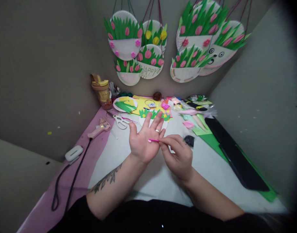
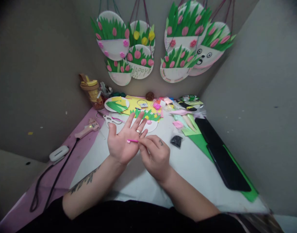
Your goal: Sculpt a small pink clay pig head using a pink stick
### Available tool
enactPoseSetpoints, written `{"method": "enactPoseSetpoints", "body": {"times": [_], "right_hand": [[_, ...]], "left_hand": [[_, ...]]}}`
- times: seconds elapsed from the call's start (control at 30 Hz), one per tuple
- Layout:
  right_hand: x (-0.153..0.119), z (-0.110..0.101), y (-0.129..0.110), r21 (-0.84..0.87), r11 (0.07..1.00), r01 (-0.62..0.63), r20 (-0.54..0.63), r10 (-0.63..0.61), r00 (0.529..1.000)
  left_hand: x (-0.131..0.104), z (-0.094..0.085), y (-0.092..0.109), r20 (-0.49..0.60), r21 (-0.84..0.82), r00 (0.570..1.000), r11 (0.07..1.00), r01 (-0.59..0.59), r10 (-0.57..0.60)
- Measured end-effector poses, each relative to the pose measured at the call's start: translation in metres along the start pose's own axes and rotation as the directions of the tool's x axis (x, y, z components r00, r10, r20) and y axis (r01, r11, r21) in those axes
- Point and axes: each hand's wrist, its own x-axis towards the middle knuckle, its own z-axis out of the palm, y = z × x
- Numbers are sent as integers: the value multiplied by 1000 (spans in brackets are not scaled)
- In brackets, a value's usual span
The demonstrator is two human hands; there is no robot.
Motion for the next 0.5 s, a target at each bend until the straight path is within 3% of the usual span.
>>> {"method": "enactPoseSetpoints", "body": {"times": [0.5], "right_hand": [[0,2,-6,70,997,-28,67,24,997]], "left_hand": [[1,-1,5,10,-1,991,991,-131,131]]}}
